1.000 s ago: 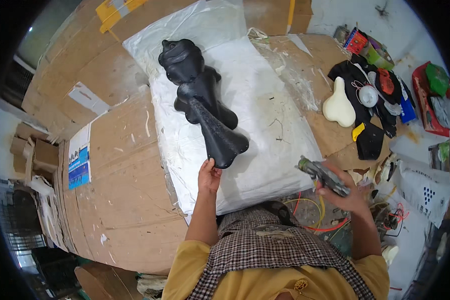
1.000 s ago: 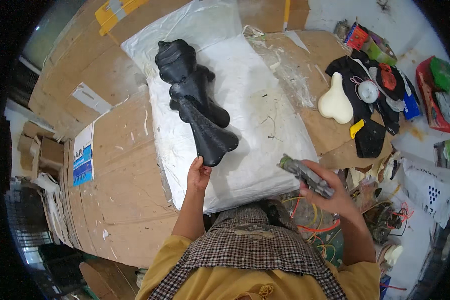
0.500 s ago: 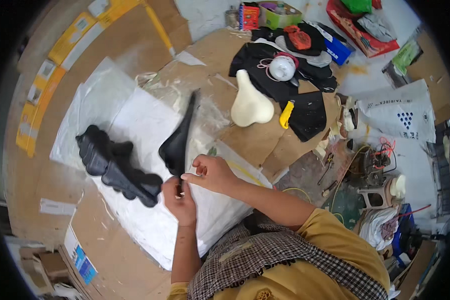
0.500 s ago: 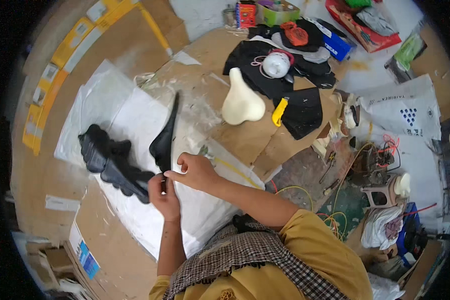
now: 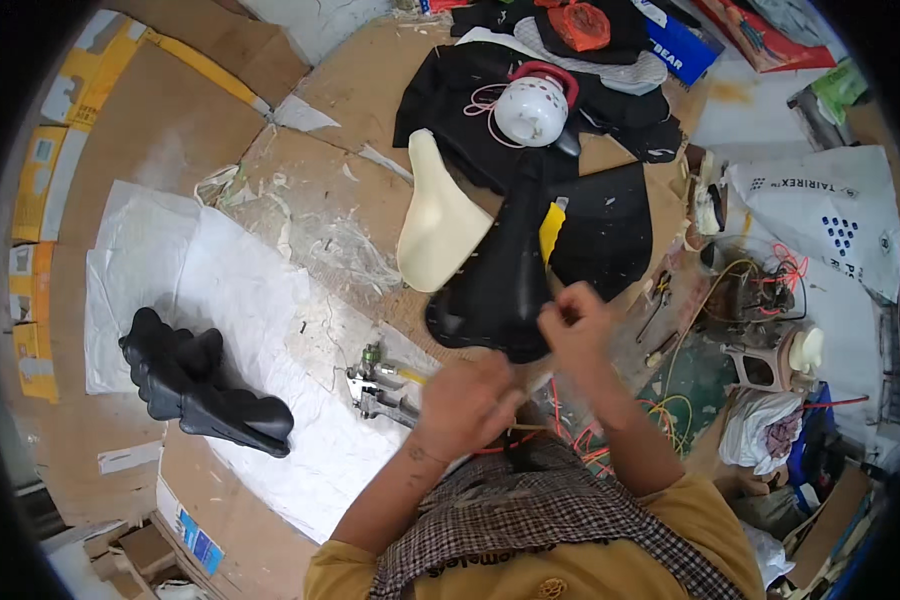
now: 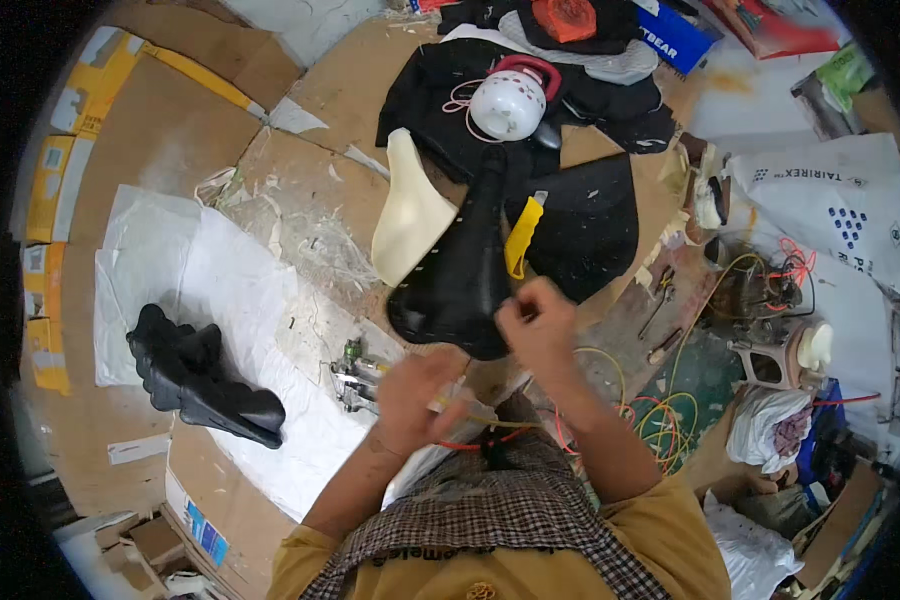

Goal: The recorder is assembling bicycle saddles by fitting covers over cushions and trimming excess material.

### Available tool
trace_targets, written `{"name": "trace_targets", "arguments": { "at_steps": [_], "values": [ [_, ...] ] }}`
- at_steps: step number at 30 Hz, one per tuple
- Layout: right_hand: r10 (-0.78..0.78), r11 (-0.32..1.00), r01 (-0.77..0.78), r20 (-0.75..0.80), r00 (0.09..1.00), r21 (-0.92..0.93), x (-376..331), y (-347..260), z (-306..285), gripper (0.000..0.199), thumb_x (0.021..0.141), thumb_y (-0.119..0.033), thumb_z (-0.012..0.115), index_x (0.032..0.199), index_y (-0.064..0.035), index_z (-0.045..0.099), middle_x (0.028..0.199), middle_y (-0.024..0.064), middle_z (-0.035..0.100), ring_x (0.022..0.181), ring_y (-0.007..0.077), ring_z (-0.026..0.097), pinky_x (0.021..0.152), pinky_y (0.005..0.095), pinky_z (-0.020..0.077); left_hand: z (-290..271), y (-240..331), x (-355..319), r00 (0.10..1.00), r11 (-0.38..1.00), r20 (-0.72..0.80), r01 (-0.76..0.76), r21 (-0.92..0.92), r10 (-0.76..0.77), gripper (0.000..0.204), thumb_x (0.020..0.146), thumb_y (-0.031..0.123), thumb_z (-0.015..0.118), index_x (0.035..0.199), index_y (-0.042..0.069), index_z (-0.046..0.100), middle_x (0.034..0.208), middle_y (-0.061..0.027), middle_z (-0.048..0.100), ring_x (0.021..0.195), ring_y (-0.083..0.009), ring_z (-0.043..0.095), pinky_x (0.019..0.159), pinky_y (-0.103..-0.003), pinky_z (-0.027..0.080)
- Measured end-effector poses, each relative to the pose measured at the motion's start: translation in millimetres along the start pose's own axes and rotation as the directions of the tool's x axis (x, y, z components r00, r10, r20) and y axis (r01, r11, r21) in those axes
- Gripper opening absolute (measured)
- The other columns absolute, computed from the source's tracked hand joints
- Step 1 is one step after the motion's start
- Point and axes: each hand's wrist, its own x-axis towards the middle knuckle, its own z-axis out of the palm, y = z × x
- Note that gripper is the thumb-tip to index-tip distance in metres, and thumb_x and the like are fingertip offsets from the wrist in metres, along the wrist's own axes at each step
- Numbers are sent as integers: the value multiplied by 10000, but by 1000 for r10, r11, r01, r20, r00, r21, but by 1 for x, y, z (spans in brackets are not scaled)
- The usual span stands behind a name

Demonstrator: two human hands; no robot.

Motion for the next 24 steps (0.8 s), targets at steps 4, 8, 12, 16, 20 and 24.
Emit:
{"name": "trace_targets", "arguments": {
  "at_steps": [4,8,12,16,20,24],
  "values": [
    [-132,990,127,-86,988,-61,27,27,-54,108,757,13,634,763,-11,529,643,34,531,580,73,496,540,241,424,-5,-96,37,758,848,-506,521,91,-412,443,697,141,715,1085,2,551,1013,-163,612,866,-363,580,793,-406,462],
    [-214,976,213,-35,976,-33,26,4,-58,93,790,30,613,774,-4,528,716,31,563,617,49,495,553,218,418,-1,-183,26,634,662,-277,749,-11,-722,411,740,130,669,1107,-5,544,1029,-195,597,965,-359,565,847,-392,440],
    [-269,959,265,29,963,101,30,14,-46,83,812,19,604,812,1,522,850,50,583,648,40,498,560,201,419,-36,-159,8,630,736,-466,674,-71,-622,410,760,96,644,1151,25,544,1060,-203,585,980,-339,572,846,-386,451],
    [-289,957,290,231,929,33,45,20,14,87,826,-33,609,853,-5,531,843,87,581,699,139,539,630,260,446,-111,-83,-51,391,714,-624,557,-425,-676,365,812,69,618,1147,-36,519,1049,-97,588,968,-155,559,819,-284,459],
    [-684,649,737,281,674,-189,17,-29,102,196,808,-90,607,960,7,530,961,159,555,915,328,527,812,394,431,-144,-5,-125,255,766,-822,568,-300,-510,398,791,0,656,1163,-10,514,1116,-90,521,978,-157,529,807,-271,446],
    [-581,630,758,752,313,171,-95,-23,151,494,734,-213,682,1146,-18,492,1153,194,493,1052,381,456,890,451,387,-162,65,-176,257,592,-930,804,55,-263,388,767,-25,642,1137,4,528,1041,-128,548,932,-227,550,777,-304,458]
  ]
}}
